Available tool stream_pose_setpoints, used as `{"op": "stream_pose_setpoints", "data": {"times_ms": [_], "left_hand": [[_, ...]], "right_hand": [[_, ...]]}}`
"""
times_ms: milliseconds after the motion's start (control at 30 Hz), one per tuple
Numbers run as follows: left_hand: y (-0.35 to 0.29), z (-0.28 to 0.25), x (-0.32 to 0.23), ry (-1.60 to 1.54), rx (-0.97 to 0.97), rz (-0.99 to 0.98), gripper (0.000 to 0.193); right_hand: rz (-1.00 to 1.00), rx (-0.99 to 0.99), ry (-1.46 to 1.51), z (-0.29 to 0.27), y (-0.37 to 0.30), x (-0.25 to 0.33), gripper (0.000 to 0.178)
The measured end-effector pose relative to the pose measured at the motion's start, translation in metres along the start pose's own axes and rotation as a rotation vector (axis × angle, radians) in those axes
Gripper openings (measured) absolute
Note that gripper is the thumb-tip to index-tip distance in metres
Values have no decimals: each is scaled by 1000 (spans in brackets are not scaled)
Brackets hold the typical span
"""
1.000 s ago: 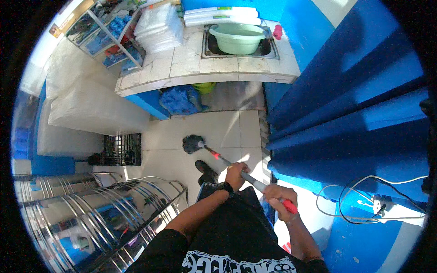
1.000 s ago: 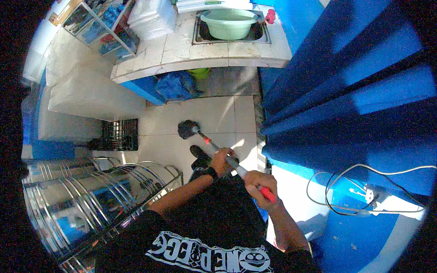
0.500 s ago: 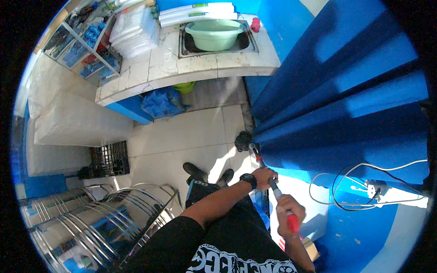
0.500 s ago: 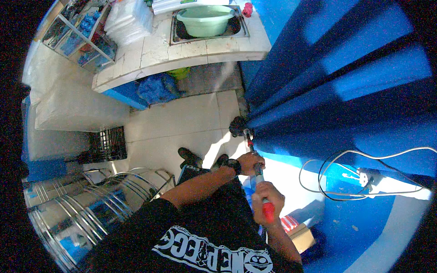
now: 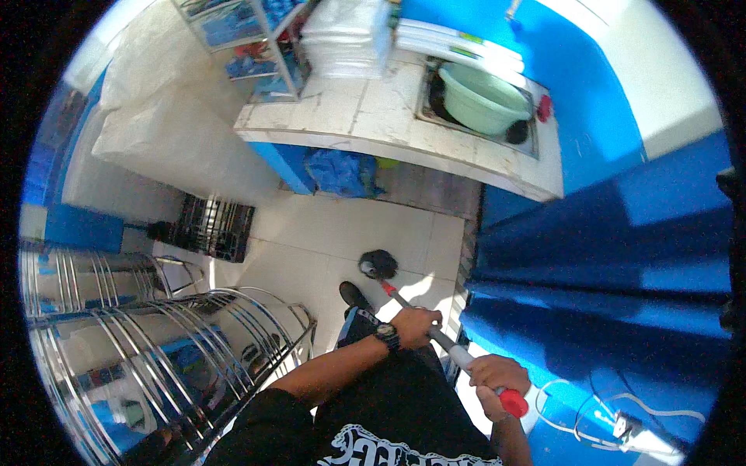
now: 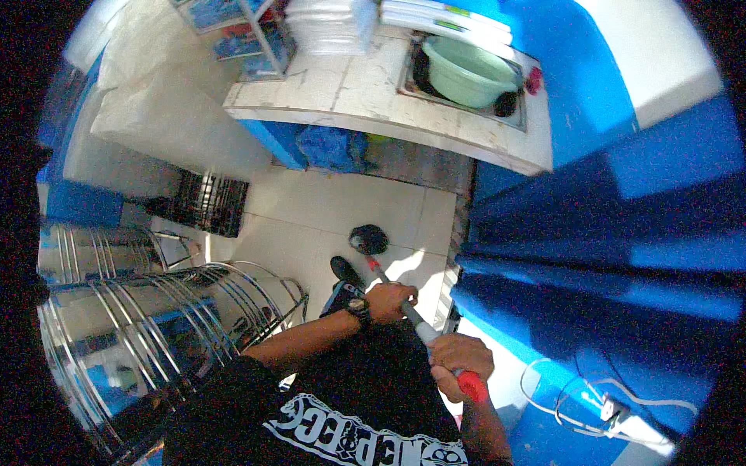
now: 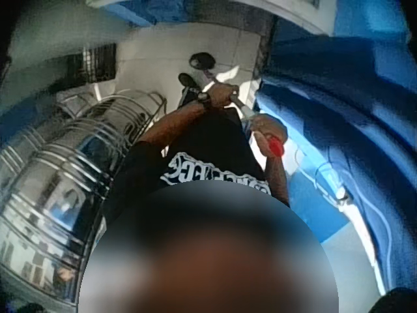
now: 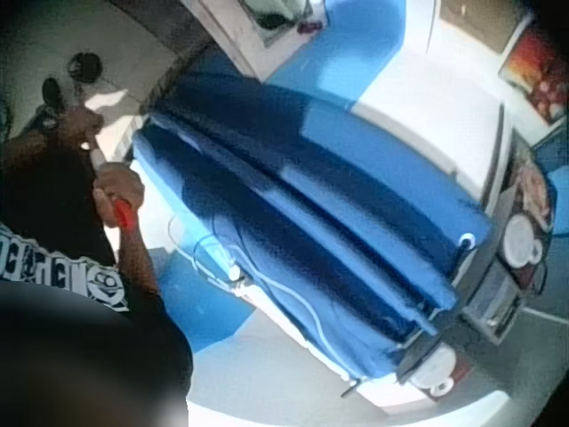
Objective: The person picks up large blue water bottles from a corner and places them on the floor in a row. The person then mops the floor with a mop and bucket, and finally handles white cylindrical rolls near a sink.
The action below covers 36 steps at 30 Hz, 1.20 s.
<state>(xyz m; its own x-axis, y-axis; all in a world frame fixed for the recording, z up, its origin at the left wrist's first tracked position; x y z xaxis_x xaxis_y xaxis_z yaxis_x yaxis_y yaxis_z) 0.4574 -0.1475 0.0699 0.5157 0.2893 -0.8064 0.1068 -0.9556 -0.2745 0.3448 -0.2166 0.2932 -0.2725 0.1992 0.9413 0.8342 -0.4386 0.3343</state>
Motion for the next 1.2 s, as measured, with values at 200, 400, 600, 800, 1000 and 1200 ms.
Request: {"op": "stream_pose_setpoints", "data": {"times_ms": [200, 400, 600, 800, 1000, 1200], "left_hand": [[-60, -90, 135, 37, -316, -248, 37], [-118, -161, 250, -67, -900, -443, 40], [-220, -249, 341, -1, -1522, -461, 28], [-285, -304, 378, -226, -2070, -281, 23], [-269, -347, 428, -11, -2270, -78, 28], [-243, -407, 440, 925, -1859, -339, 36]], "right_hand": [[2, 305, 241, 104, 90, -93, 14], [-108, 495, 60, 213, 188, -136, 16], [1, 659, -210, 277, 217, -213, 43], [295, 1243, -437, 236, 147, -453, 42], [257, 1505, -814, 143, 147, -764, 27], [294, 368, -1089, 8, 322, -1032, 28]]}}
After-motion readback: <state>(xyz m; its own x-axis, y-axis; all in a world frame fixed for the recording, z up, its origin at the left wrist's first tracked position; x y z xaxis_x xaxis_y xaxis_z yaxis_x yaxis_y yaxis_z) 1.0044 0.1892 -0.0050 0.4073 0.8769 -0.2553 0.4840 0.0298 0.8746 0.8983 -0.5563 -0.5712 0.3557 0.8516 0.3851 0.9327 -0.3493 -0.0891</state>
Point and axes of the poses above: each hand's wrist, its own y-axis towards the middle knuckle, its own z-axis out of the palm, x = y × z, the point moved 7 cm from there along y, towards the middle knuckle, and after that the axes turned 1 degree about -y, right-handed, at the moved point
